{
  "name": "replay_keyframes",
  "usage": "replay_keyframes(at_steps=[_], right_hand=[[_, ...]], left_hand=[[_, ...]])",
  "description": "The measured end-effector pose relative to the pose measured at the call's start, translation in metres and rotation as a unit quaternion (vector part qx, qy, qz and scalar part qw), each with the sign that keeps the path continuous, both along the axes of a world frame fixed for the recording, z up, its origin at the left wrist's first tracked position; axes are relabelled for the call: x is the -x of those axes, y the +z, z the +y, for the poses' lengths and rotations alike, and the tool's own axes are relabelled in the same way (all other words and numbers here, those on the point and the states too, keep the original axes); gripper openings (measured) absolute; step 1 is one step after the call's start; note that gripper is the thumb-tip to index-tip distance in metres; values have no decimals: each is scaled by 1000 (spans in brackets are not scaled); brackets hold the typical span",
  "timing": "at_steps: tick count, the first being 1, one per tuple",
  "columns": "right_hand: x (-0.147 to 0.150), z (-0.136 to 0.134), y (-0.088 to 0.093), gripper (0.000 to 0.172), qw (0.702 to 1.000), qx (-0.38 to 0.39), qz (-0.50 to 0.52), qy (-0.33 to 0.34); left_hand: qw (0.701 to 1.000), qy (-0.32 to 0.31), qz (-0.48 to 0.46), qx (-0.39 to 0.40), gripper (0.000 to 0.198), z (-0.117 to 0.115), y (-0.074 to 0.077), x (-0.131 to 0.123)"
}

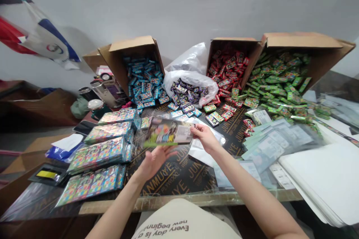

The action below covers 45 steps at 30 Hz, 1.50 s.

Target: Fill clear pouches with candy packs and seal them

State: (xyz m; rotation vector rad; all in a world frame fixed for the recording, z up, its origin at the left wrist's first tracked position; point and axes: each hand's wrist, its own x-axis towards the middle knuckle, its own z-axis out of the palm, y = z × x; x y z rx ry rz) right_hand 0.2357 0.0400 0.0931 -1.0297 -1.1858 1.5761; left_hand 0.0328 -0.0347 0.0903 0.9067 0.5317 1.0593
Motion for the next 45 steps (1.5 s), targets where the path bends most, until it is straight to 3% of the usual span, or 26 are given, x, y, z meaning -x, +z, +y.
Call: replay_keyframes(at_steps=[2, 4, 7, 8, 10, 13, 15, 17, 20, 24, 26, 29, 34, 37, 40, 43, 45], right_hand=[[15, -18, -16, 31, 994, 90, 52, 19], [35, -44, -32, 30, 982, 156, 79, 73], [52, -75, -47, 37, 967, 187, 26, 174], [52, -79, -46, 39, 972, 153, -31, 175], [43, -75, -37, 36, 984, 18, -156, 88], [23, -57, -10, 29, 946, -206, -227, -104], [15, -47, 5, 39, 923, -284, -226, -126], [13, -41, 13, 44, 920, -303, -233, -84], [14, -36, 13, 46, 926, -281, -250, -22], [10, -30, 10, 34, 907, -319, -270, -39], [6, -26, 11, 31, 903, -329, -274, -16], [-1, -23, 15, 32, 901, -325, -280, 67], [-7, -17, 28, 33, 888, -279, -241, 274], [-8, -11, 33, 42, 893, -249, -206, 314], [-6, -5, 28, 48, 913, -223, -192, 283], [-1, -4, 18, 36, 931, -231, -224, 171], [4, -6, 13, 29, 928, -255, -253, 103]], left_hand=[[993, 61, 81, -61, 80, -2, 0, -2], [986, 101, 118, -59, 70, -1, -2, -8], [984, 169, 56, 1, 50, 4, -4, -13], [982, 183, 31, 23, 50, 5, -5, -13], [983, 170, 6, 70, 50, 4, -5, -12], [990, 80, 30, 109, 48, -1, -8, -13], [993, 18, 48, 104, 48, -6, -12, -18], [994, -13, 51, 96, 50, -8, -17, -24], [993, -14, 51, 103, 52, -9, -21, -27], [993, -32, 70, 85, 57, -9, -18, -22], [993, -43, 78, 82, 59, -9, -15, -20], [993, -37, 70, 87, 62, -9, -9, -19], [994, -36, 49, 96, 56, -11, 2, -18], [990, -40, 56, 121, 47, -12, 3, -16], [985, -24, 77, 151, 34, -10, 2, -16], [983, 4, 81, 165, 32, -7, 1, -19], [982, 26, 84, 168, 33, -6, 0, -21]])
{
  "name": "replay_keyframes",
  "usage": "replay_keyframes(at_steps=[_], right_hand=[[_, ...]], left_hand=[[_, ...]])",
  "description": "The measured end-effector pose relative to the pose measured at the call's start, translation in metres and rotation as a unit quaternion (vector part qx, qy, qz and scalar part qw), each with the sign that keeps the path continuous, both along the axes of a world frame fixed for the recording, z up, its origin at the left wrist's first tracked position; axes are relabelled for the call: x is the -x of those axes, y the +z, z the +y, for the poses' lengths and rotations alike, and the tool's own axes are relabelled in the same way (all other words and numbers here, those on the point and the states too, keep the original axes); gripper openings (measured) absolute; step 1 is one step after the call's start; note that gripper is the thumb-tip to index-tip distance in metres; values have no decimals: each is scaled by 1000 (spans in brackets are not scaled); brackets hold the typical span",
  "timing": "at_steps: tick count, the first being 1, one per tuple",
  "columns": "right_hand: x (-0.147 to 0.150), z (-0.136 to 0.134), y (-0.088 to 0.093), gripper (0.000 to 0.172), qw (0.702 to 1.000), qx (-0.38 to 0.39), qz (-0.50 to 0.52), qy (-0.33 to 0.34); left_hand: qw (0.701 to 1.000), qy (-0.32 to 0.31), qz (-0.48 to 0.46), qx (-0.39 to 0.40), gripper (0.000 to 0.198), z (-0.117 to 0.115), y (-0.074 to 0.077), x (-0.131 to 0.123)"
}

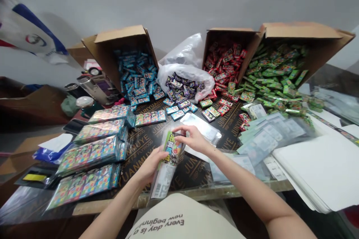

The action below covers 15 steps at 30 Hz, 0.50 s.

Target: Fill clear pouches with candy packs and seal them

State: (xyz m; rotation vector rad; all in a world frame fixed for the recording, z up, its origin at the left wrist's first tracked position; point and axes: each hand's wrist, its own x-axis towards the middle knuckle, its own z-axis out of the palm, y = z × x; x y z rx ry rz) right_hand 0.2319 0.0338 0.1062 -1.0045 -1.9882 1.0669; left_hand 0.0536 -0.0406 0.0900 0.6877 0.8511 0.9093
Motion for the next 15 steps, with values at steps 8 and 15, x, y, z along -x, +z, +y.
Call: replay_keyframes(at_steps=[8, 15], right_hand=[[-2, -7, 5, 53, 988, 128, 26, 84], [-1, 6, 4, 23, 987, 96, -7, 127]], left_hand=[[997, -36, -62, 34, 46, 2, -7, 8], [1000, -20, -15, 7, 37, -1, 1, 8]])
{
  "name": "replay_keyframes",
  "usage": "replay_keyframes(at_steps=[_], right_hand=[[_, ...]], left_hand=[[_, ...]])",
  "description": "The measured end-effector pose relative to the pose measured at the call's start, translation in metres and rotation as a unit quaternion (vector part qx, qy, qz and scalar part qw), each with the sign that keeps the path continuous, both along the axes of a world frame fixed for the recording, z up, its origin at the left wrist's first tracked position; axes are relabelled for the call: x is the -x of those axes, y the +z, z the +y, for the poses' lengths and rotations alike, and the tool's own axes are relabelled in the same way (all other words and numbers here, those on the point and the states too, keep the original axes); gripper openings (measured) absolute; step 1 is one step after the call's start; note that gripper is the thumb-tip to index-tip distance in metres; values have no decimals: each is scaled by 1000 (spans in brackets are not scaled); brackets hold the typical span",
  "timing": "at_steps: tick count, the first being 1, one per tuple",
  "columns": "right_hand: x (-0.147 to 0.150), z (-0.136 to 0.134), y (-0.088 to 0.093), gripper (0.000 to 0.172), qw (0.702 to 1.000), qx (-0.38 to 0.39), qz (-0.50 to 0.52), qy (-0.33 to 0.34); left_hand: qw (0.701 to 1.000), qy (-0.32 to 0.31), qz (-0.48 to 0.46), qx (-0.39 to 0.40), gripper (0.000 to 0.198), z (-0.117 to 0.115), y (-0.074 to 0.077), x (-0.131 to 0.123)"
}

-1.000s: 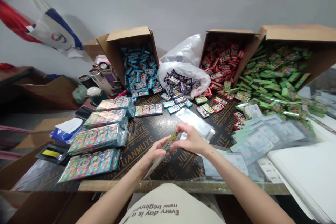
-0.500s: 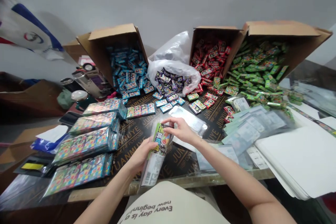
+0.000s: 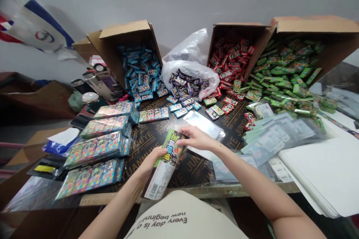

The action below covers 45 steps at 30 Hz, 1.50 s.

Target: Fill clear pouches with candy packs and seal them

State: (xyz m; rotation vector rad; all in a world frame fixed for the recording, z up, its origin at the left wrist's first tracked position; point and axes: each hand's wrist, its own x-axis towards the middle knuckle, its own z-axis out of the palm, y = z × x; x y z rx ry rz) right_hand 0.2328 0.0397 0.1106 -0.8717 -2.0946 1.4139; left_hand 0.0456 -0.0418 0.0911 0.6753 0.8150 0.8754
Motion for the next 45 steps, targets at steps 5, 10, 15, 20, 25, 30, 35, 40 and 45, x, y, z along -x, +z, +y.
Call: replay_keyframes(at_steps=[5, 10, 15, 20, 25, 30, 35, 40, 45], right_hand=[[6, 0, -5, 34, 970, -108, 4, -219], [17, -20, -20, 49, 964, 119, 139, -192], [11, -25, -28, 30, 951, 217, 152, -159], [4, -16, -34, 34, 917, 324, 181, -143], [17, -26, -36, 27, 908, 211, 257, -256], [18, -34, -25, 40, 902, -34, 139, -407], [5, -19, -4, 42, 939, -164, 83, -291], [-8, -4, 17, 27, 996, -89, 0, -30], [-15, 5, 30, 34, 991, -76, -53, 93]], left_hand=[[996, 56, 58, -31, 31, 7, 0, -3], [969, 116, 176, -129, 27, 18, -10, 0], [951, 88, 256, -146, 34, 15, -18, 1], [985, 112, 107, -70, 34, 12, -13, -3], [982, 21, -183, 45, 55, 2, -16, -11], [974, -33, -217, 49, 61, -7, -21, -13], [992, -47, -113, -8, 53, -4, -19, -9], [997, -61, -39, -40, 56, 0, -16, -4], [997, -64, 29, -31, 36, -1, -10, -1]])
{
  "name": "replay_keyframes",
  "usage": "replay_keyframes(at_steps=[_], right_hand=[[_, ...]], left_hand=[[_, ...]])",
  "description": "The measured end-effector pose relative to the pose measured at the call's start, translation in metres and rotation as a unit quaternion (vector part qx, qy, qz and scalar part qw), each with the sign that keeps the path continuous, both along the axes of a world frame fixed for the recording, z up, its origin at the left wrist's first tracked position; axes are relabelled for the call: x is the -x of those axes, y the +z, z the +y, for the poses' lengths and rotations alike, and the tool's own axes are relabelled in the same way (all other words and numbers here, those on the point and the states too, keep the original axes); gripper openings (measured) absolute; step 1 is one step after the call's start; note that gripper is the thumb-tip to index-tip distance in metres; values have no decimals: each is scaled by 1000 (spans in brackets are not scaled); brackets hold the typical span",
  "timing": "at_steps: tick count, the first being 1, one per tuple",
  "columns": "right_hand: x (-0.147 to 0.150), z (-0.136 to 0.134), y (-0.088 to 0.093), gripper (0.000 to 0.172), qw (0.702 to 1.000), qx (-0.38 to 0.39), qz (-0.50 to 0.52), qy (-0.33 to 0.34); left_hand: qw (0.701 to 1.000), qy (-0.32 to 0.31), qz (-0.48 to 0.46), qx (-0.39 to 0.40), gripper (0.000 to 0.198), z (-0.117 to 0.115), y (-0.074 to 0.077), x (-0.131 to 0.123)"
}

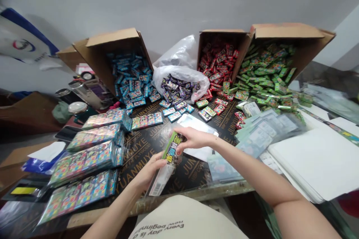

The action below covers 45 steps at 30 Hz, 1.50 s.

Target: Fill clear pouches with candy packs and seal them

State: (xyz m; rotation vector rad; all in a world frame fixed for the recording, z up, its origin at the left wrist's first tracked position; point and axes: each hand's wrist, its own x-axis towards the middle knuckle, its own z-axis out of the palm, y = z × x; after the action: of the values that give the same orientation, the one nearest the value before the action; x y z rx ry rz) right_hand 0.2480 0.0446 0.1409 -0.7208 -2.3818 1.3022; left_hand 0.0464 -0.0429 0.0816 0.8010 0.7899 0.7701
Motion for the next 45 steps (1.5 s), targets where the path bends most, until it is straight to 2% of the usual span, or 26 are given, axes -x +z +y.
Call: replay_keyframes(at_steps=[3, 6, 9, 11, 12, 14, 16, 19, 22, 26, 31, 36, 38, 40, 42, 45], right_hand=[[6, 5, -4, 27, 999, -22, 1, -41], [16, 8, -13, 31, 990, -36, 27, -136], [22, 6, -23, 46, 947, -70, 87, -301], [24, 2, -32, 59, 911, -34, 143, -386], [25, -1, -37, 62, 907, 24, 162, -388], [27, -7, -48, 55, 912, 176, 174, -325], [29, -12, -58, 44, 909, 267, 178, -267], [29, -14, -66, 33, 899, 269, 205, -279], [26, -18, -71, 36, 886, 315, 200, -276], [19, -40, -86, 51, 880, 401, 166, -195], [9, -59, -107, 40, 888, 367, 148, -234], [8, -50, -104, 41, 887, 277, 209, -305], [12, -49, -100, 35, 889, 240, 226, -316], [16, -52, -96, 32, 893, 232, 222, -314], [20, -56, -90, 36, 873, 252, 237, -344], [27, -59, -79, 39, 806, 281, 298, -427]], left_hand=[[999, 31, 38, 21, 30, 1, 0, -3], [998, 49, 39, 31, 28, 4, 0, -9], [995, 81, 47, 20, 29, 8, -1, -9], [990, 124, 68, -7, 31, 11, -4, -6], [986, 140, 83, -29, 31, 13, -5, -3], [976, 151, 129, -86, 30, 15, -9, 1], [959, 149, 193, -144, 31, 17, -14, 3], [946, 136, 244, -162, 39, 17, -20, 0], [962, 129, 207, -123, 40, 18, -26, -6], [959, 212, 164, -97, 37, 20, -36, -10], [972, 177, 125, -94, 32, 17, -46, -9], [986, 91, 93, -107, 32, 14, -45, -11], [986, 100, 79, -106, 34, 16, -39, -13], [981, 149, 62, -112, 34, 16, -31, -16], [978, 172, 42, -112, 34, 14, -22, -21], [982, 174, 8, -76, 35, 7, -13, -33]])
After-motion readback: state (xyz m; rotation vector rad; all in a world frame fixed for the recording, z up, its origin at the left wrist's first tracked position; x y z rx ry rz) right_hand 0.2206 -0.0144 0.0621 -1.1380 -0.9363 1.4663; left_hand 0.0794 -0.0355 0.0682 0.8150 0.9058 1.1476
